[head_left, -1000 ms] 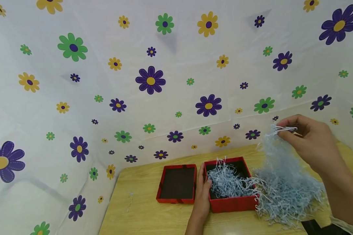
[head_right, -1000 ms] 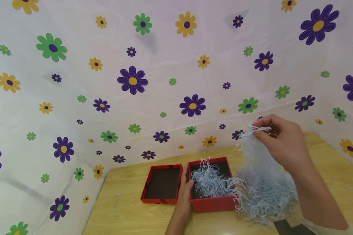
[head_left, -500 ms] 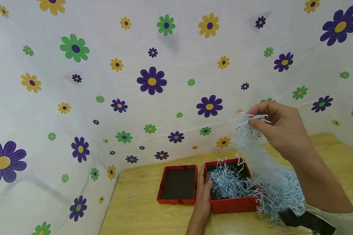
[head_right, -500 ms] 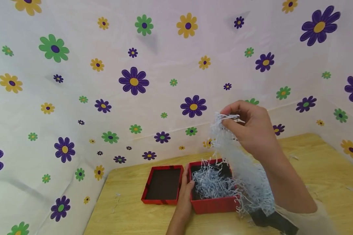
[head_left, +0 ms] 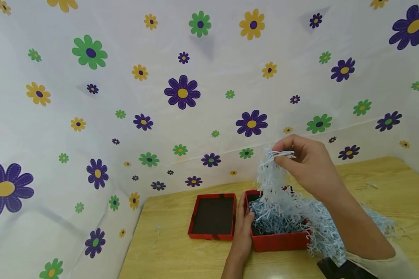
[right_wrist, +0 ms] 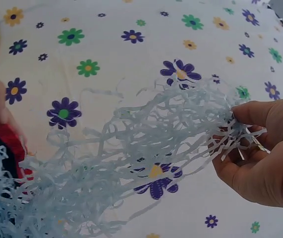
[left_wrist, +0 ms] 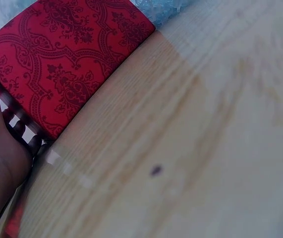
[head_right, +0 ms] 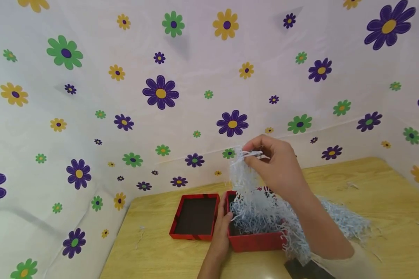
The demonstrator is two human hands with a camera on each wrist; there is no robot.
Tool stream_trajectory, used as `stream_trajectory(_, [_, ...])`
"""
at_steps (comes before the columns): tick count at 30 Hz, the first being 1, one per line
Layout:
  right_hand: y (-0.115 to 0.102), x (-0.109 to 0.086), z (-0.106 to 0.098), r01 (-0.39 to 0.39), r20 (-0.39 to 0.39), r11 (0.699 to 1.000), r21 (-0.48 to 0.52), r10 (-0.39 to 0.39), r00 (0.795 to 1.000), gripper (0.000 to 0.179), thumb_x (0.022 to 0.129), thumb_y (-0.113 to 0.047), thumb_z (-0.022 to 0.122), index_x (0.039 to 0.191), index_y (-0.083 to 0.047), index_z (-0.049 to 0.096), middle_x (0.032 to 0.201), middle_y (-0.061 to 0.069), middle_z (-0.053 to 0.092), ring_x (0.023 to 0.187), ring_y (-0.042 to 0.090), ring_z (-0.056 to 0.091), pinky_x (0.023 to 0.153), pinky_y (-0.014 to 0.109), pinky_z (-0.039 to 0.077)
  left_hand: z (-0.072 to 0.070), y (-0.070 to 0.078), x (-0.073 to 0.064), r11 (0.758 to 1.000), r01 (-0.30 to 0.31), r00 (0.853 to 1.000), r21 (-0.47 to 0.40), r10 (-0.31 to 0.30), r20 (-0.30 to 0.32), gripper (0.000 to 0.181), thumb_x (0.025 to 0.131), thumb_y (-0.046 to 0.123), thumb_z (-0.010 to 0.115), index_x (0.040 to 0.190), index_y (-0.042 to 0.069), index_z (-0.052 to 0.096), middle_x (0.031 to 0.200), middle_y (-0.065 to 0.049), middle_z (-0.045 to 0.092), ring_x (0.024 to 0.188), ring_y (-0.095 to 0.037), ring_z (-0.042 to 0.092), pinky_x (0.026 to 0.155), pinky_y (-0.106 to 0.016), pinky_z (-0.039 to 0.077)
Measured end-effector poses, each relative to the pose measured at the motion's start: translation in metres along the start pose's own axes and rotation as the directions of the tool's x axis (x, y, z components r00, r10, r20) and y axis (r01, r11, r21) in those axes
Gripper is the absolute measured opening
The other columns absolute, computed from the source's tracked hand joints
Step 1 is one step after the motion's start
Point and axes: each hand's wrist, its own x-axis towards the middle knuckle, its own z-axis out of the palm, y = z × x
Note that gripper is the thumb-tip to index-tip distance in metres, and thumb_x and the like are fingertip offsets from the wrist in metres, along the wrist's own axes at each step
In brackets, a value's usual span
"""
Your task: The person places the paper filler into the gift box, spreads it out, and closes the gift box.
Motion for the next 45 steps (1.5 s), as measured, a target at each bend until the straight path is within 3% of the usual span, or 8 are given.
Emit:
stream_trajectory(10, [0.053,-0.031,0.022,-0.097,0.048,0.991,-0.093,0.102,0.994,0.015,0.096,-0.001,0.073,0.11,-0.006,0.073,0.115,0.011,0.074,0.097,0.025,0.067,0.078,0.02,0.057,0.001,0.001,0.001,1.0,-0.001,1.0,-0.014,0.001,0.005,0.062,0.111,0.032,0.039,0.169,0.039,0.018,0.177,0.001,0.01,0.163,-0.032,0.007,0.126,-0.067,0.013])
stream_trajectory(17, [0.087,-0.051,0.037,-0.15,0.09,0.974,-0.171,0.167,0.982,0.018,0.093,0.001,0.076,0.108,-0.009,0.074,0.104,0.008,0.073,0.073,0.02,0.058,0.059,0.026,0.051,-0.001,0.0,0.0,1.0,0.012,1.0,-0.01,-0.012,0.003,0.061,0.11,0.03,0.039,0.168,0.041,0.019,0.176,0.005,0.012,0.162,-0.027,0.008,0.127,-0.064,0.012])
stream_trajectory(22, [0.095,-0.06,0.045,-0.172,0.161,0.953,-0.251,0.217,0.963,0.019,0.092,-0.001,0.077,0.106,-0.013,0.072,0.09,0.004,0.065,0.069,0.019,0.05,0.057,0.028,0.044,0.0,0.0,0.0,1.0,-0.009,1.0,-0.011,0.009,0.001,0.06,0.111,0.03,0.038,0.168,0.039,0.019,0.176,0.004,0.012,0.162,-0.028,0.009,0.128,-0.059,0.014])
stream_trajectory(28, [0.105,-0.064,0.054,-0.106,0.299,0.941,-0.32,0.207,0.931,0.019,0.091,-0.004,0.081,0.103,-0.017,0.074,0.101,-0.002,0.073,0.085,0.017,0.062,0.075,0.038,0.059,0.0,0.003,0.0,1.0,-0.011,1.0,0.001,0.011,0.007,0.062,0.111,0.029,0.038,0.17,0.035,0.019,0.177,-0.004,0.009,0.162,-0.035,0.008,0.126,-0.066,0.014])
stream_trajectory(33, [0.109,-0.066,0.058,-0.045,0.391,0.931,-0.361,0.195,0.9,0.017,0.09,-0.01,0.084,0.101,-0.02,0.075,0.1,-0.006,0.074,0.095,0.018,0.069,0.085,0.047,0.061,0.0,0.004,-0.002,1.0,0.008,1.0,0.019,-0.008,0.004,0.062,0.111,0.029,0.038,0.169,0.038,0.019,0.177,0.0,0.01,0.162,-0.034,0.009,0.125,-0.067,0.016])
stream_trajectory(41, [0.104,-0.064,0.04,-0.066,0.408,0.963,-0.26,0.171,0.897,0.025,0.092,-0.016,0.083,0.114,-0.015,0.074,0.11,-0.002,0.074,0.104,0.023,0.07,0.089,0.047,0.061,0.001,0.0,0.0,1.0,0.003,1.0,-0.008,-0.003,0.01,0.062,0.11,0.03,0.037,0.169,0.039,0.019,0.177,0.0,0.009,0.162,-0.033,0.007,0.126,-0.066,0.012])
stream_trajectory(45, [0.107,-0.061,0.021,-0.086,0.383,0.976,-0.201,0.159,0.91,0.032,0.092,-0.02,0.083,0.122,-0.015,0.072,0.118,0.002,0.073,0.108,0.025,0.069,0.093,0.045,0.06,0.0,0.0,0.001,1.0,0.003,1.0,-0.008,-0.003,0.006,0.063,0.11,0.031,0.038,0.169,0.037,0.018,0.177,0.0,0.01,0.162,-0.031,0.008,0.127,-0.064,0.011])
